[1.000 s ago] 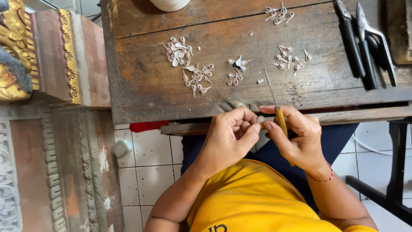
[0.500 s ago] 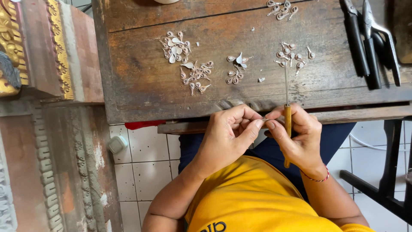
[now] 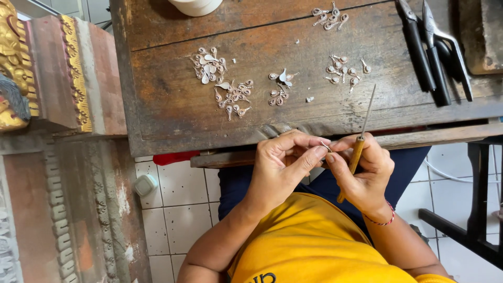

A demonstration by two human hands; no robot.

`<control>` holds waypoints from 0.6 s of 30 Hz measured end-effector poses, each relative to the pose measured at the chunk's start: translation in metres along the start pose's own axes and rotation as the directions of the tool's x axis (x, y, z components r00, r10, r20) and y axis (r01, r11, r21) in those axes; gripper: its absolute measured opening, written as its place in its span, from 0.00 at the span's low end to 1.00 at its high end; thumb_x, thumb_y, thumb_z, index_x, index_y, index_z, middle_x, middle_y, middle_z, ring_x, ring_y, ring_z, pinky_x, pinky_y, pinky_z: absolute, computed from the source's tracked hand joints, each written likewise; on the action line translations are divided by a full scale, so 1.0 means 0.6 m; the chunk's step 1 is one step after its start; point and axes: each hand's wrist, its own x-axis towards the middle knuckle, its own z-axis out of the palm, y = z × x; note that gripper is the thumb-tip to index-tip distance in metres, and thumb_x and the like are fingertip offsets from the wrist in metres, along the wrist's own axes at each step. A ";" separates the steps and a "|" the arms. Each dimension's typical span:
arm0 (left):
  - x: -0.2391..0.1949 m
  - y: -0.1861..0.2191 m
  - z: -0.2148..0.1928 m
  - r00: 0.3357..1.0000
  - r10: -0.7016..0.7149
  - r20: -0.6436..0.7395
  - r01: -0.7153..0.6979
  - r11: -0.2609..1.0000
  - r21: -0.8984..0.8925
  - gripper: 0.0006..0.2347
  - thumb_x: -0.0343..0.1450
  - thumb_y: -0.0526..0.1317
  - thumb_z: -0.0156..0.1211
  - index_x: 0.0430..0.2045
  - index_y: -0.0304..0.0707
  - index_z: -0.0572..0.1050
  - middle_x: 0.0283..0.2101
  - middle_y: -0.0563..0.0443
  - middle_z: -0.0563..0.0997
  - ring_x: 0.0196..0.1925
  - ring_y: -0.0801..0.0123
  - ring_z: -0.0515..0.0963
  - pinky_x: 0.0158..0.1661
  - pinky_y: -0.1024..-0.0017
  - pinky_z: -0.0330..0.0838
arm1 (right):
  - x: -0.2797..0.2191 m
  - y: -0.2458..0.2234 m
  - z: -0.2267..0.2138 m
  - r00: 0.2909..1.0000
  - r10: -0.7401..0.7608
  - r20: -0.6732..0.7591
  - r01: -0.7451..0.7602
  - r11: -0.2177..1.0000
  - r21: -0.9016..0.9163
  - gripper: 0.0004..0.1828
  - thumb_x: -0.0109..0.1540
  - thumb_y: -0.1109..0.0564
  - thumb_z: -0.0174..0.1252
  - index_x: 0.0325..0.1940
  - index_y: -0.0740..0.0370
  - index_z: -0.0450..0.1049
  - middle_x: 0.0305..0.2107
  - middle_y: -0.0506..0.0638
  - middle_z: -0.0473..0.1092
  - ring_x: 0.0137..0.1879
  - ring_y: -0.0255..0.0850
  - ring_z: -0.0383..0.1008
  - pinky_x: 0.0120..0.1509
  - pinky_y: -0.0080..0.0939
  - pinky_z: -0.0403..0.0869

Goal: Refining and cleaning small silver jewelry components using a hand tool on a wooden workbench.

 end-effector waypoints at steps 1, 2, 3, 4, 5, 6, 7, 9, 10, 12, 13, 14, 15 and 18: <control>-0.001 -0.001 -0.001 1.000 0.002 0.001 -0.002 1.000 0.001 0.05 0.71 0.32 0.68 0.35 0.28 0.82 0.32 0.43 0.83 0.30 0.70 0.85 0.27 0.82 0.78 | -0.002 -0.001 0.001 1.000 -0.002 -0.001 0.002 1.000 0.000 0.07 0.59 0.64 0.68 0.38 0.67 0.77 0.19 0.51 0.74 0.18 0.28 0.68 0.27 0.27 0.69; -0.002 -0.002 -0.003 1.000 0.010 0.001 -0.010 1.000 0.000 0.05 0.71 0.32 0.68 0.35 0.28 0.82 0.33 0.42 0.83 0.32 0.69 0.86 0.28 0.81 0.79 | -0.003 -0.002 0.001 1.000 -0.001 -0.001 0.001 1.000 0.001 0.07 0.59 0.64 0.68 0.38 0.67 0.77 0.19 0.51 0.74 0.19 0.28 0.69 0.27 0.27 0.69; -0.003 -0.003 -0.004 1.000 0.020 0.000 -0.020 1.000 -0.001 0.05 0.70 0.31 0.68 0.35 0.27 0.82 0.34 0.42 0.83 0.33 0.67 0.86 0.30 0.80 0.80 | -0.004 -0.002 0.002 1.000 -0.001 0.000 0.001 1.000 0.002 0.07 0.59 0.64 0.68 0.37 0.67 0.77 0.19 0.50 0.74 0.19 0.28 0.69 0.27 0.27 0.69; -0.004 -0.004 -0.003 1.000 0.023 0.000 -0.023 1.000 0.000 0.05 0.70 0.31 0.68 0.35 0.27 0.82 0.34 0.42 0.83 0.33 0.67 0.86 0.30 0.80 0.80 | -0.005 -0.002 0.002 1.000 -0.004 0.000 0.004 1.000 0.003 0.07 0.59 0.64 0.68 0.37 0.67 0.77 0.19 0.50 0.74 0.19 0.28 0.69 0.27 0.27 0.69; -0.005 -0.006 -0.002 1.000 0.016 -0.004 -0.016 1.000 -0.017 0.05 0.70 0.31 0.68 0.35 0.26 0.82 0.35 0.42 0.83 0.35 0.66 0.86 0.32 0.79 0.81 | -0.007 -0.001 0.002 1.000 -0.012 0.004 0.012 1.000 -0.008 0.06 0.60 0.64 0.68 0.38 0.67 0.77 0.18 0.50 0.73 0.19 0.28 0.69 0.27 0.26 0.69; -0.006 -0.007 -0.001 1.000 0.009 -0.007 -0.009 0.999 -0.033 0.05 0.70 0.31 0.68 0.35 0.25 0.82 0.35 0.41 0.83 0.37 0.65 0.87 0.34 0.78 0.82 | -0.008 0.000 0.002 1.000 -0.020 0.009 0.020 1.000 -0.019 0.06 0.60 0.64 0.67 0.38 0.67 0.77 0.18 0.49 0.72 0.18 0.28 0.68 0.26 0.26 0.69; -0.008 -0.005 -0.001 1.000 0.010 -0.007 -0.011 0.999 -0.032 0.05 0.70 0.31 0.68 0.35 0.25 0.82 0.35 0.41 0.83 0.37 0.65 0.87 0.34 0.78 0.82 | -0.004 -0.010 0.004 1.000 -0.021 0.009 0.022 1.000 -0.018 0.06 0.60 0.64 0.67 0.38 0.67 0.77 0.18 0.49 0.72 0.18 0.28 0.68 0.26 0.26 0.69; -0.009 -0.002 -0.003 0.999 -0.047 -0.016 0.046 0.998 -0.047 0.05 0.71 0.30 0.66 0.36 0.24 0.81 0.35 0.42 0.84 0.37 0.67 0.87 0.36 0.78 0.83 | 0.003 -0.029 0.009 0.999 -0.022 0.029 0.024 0.999 -0.044 0.06 0.60 0.64 0.67 0.38 0.68 0.77 0.14 0.49 0.70 0.17 0.28 0.67 0.25 0.25 0.68; -0.011 -0.003 -0.006 0.999 -0.045 -0.016 0.044 0.998 -0.046 0.05 0.71 0.30 0.66 0.36 0.24 0.81 0.35 0.42 0.84 0.37 0.67 0.87 0.36 0.78 0.83 | 0.003 -0.031 0.002 0.999 -0.024 0.028 0.026 0.999 -0.042 0.06 0.60 0.64 0.67 0.38 0.68 0.77 0.14 0.49 0.70 0.17 0.28 0.67 0.25 0.25 0.68; -0.012 -0.005 -0.012 0.998 -0.033 -0.050 0.031 0.999 -0.036 0.05 0.71 0.28 0.63 0.35 0.20 0.79 0.31 0.36 0.83 0.33 0.63 0.87 0.33 0.75 0.84 | 0.008 -0.031 -0.012 0.999 -0.034 0.022 0.037 0.986 -0.164 0.07 0.58 0.65 0.69 0.38 0.68 0.79 0.13 0.50 0.69 0.13 0.35 0.65 0.23 0.31 0.66; -0.008 0.003 -0.014 0.998 -0.028 -0.054 0.026 0.999 -0.035 0.05 0.71 0.28 0.63 0.35 0.20 0.79 0.31 0.36 0.83 0.33 0.63 0.87 0.33 0.75 0.84 | 0.012 -0.034 -0.026 0.999 -0.038 0.025 0.042 0.986 -0.161 0.07 0.58 0.65 0.69 0.38 0.68 0.79 0.13 0.50 0.69 0.13 0.35 0.65 0.23 0.31 0.66; -0.004 0.011 -0.015 0.996 -0.067 -0.065 0.068 0.998 0.007 0.05 0.72 0.31 0.62 0.36 0.26 0.79 0.31 0.40 0.84 0.32 0.67 0.86 0.34 0.77 0.83 | 0.016 -0.036 -0.039 1.000 -0.015 -0.004 0.013 0.953 -0.303 0.07 0.63 0.64 0.68 0.44 0.67 0.78 0.25 0.51 0.72 0.23 0.35 0.69 0.34 0.33 0.68; -0.002 0.019 -0.017 0.991 -0.108 -0.078 0.112 0.993 0.049 0.05 0.72 0.33 0.60 0.37 0.31 0.79 0.31 0.45 0.84 0.31 0.71 0.85 0.34 0.78 0.83 | 0.018 -0.039 -0.053 0.999 0.006 -0.036 -0.021 0.899 -0.438 0.08 0.68 0.64 0.66 0.50 0.67 0.77 0.37 0.53 0.76 0.34 0.36 0.73 0.45 0.34 0.70; 0.004 0.023 -0.020 0.994 -0.057 -0.093 0.057 0.998 -0.004 0.08 0.74 0.34 0.60 0.40 0.26 0.79 0.34 0.41 0.85 0.34 0.67 0.86 0.37 0.75 0.85 | 0.070 -0.049 -0.077 0.996 -0.012 -0.084 -0.023 0.912 -0.409 0.10 0.76 0.69 0.65 0.60 0.76 0.74 0.27 0.52 0.67 0.32 0.34 0.65 0.42 0.31 0.62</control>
